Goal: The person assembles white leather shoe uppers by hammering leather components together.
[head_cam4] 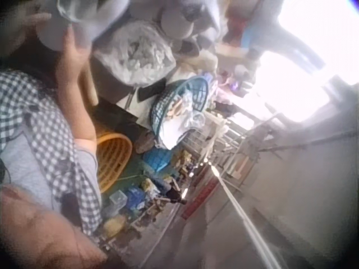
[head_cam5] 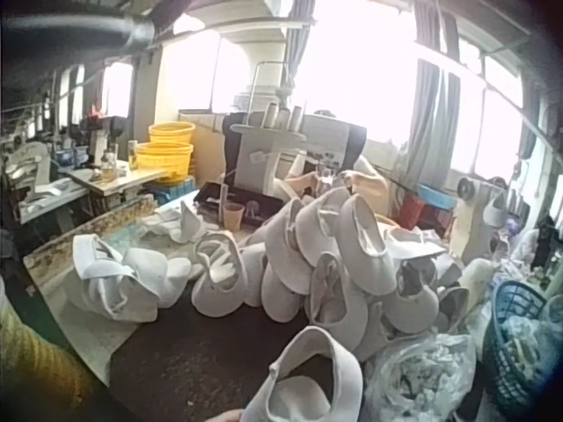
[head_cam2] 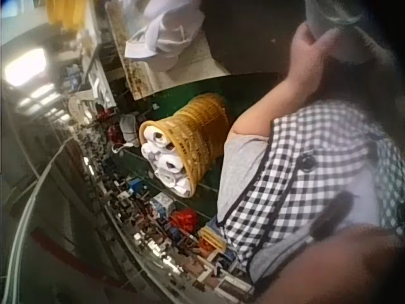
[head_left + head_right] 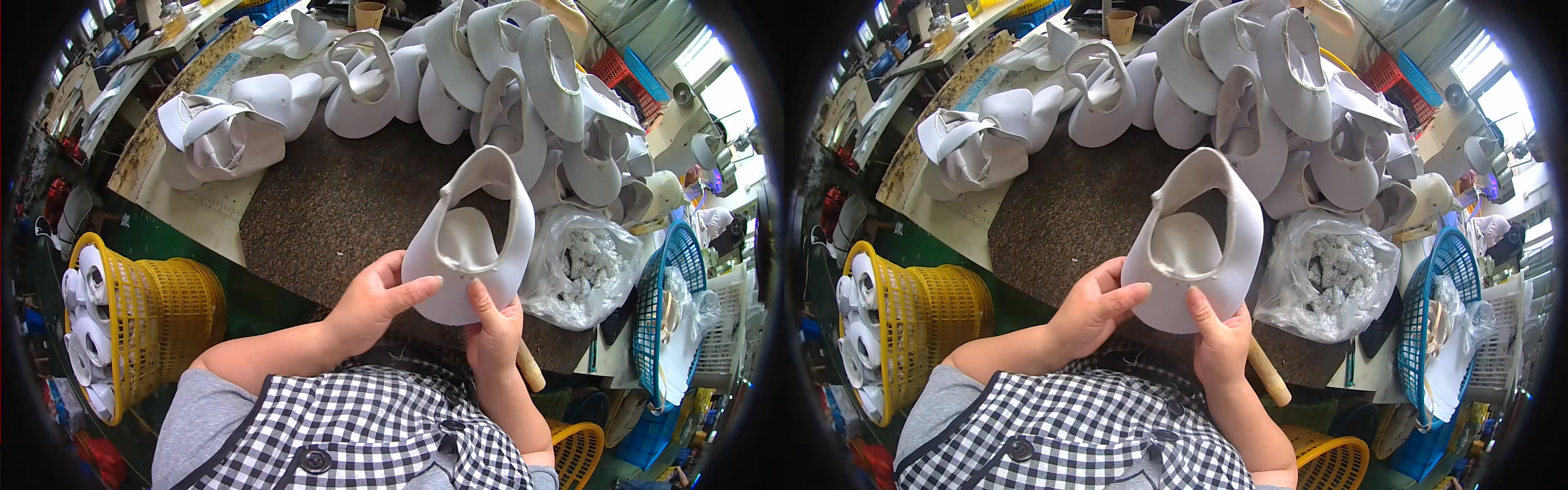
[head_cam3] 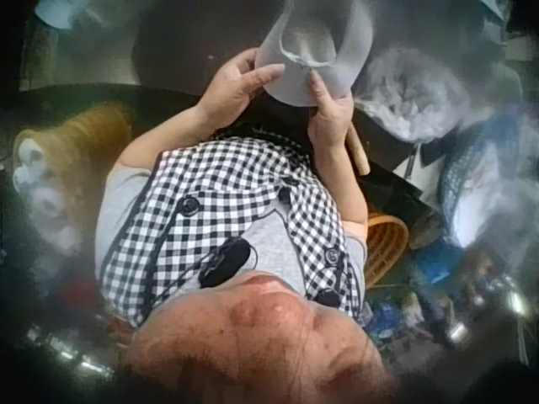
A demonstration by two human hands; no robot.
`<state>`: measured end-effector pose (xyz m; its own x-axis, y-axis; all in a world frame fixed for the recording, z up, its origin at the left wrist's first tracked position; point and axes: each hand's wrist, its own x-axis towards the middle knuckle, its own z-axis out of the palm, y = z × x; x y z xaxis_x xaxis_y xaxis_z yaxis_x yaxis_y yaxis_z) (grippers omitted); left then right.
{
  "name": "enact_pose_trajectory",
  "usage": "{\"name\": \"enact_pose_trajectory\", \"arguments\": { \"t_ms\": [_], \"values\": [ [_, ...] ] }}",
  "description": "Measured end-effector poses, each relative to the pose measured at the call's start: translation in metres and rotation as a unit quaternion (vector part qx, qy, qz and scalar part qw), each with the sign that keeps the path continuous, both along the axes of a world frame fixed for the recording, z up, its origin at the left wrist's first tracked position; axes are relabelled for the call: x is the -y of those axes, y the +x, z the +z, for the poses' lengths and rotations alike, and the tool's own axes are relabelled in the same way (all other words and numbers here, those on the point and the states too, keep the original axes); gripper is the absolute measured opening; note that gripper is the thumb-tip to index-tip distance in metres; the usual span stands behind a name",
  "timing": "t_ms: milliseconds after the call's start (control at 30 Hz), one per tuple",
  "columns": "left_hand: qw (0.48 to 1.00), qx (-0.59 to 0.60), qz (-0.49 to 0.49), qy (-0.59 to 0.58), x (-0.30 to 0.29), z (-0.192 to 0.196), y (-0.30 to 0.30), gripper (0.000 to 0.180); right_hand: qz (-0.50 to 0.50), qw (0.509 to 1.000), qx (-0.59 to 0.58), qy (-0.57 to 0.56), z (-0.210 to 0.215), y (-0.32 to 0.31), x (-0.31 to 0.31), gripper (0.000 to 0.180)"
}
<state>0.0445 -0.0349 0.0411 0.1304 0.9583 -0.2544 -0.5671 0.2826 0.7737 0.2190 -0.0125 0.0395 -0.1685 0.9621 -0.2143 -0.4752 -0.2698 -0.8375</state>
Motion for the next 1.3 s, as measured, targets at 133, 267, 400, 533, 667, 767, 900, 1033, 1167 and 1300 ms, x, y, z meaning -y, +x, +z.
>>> {"name": "enact_pose_trajectory", "arguments": {
  "t_ms": [133, 267, 400, 533, 667, 767, 900, 1033, 1167, 1300],
  "values": [
    [0.998, 0.065, 0.002, 0.0, -0.004, -0.006, 0.008, 0.041, 0.0, 0.997, 0.064, 0.05, -0.002, 0.003, 0.011, 0.034],
    [1.0, 0.021, -0.005, 0.016, -0.005, -0.004, 0.011, 0.038, 0.003, 0.999, 0.028, -0.022, 0.004, 0.01, 0.008, 0.034],
    [1.0, 0.025, 0.005, 0.011, -0.005, -0.01, 0.014, 0.041, 0.025, 0.995, 0.093, 0.007, 0.001, 0.014, 0.004, 0.036],
    [1.0, 0.022, -0.01, 0.001, -0.006, -0.011, 0.009, 0.044, 0.041, 0.993, 0.105, 0.018, -0.002, 0.012, 0.004, 0.036],
    [0.986, -0.134, 0.061, 0.072, -0.007, -0.012, 0.002, 0.053, 0.024, 0.997, 0.075, -0.009, -0.009, 0.004, 0.004, 0.037],
    [0.615, -0.654, 0.238, 0.371, -0.005, 0.002, -0.012, 0.058, 0.031, 0.999, 0.01, -0.035, -0.005, 0.004, 0.004, 0.04],
    [0.685, -0.549, 0.108, 0.467, -0.007, -0.002, -0.013, 0.021, 0.056, 0.997, -0.001, -0.054, -0.003, 0.004, 0.004, 0.041],
    [0.675, -0.541, 0.084, 0.495, -0.014, -0.003, -0.017, 0.024, 0.038, 0.998, 0.036, -0.02, -0.001, 0.006, 0.005, 0.039],
    [0.634, -0.569, 0.021, 0.524, -0.017, 0.005, -0.018, 0.025, 0.042, 0.996, 0.075, 0.008, 0.001, 0.008, 0.005, 0.035],
    [0.59, -0.587, 0.045, 0.552, -0.018, 0.003, -0.01, 0.029, 0.027, 0.996, 0.081, 0.026, -0.001, 0.011, 0.005, 0.033]
  ]
}}
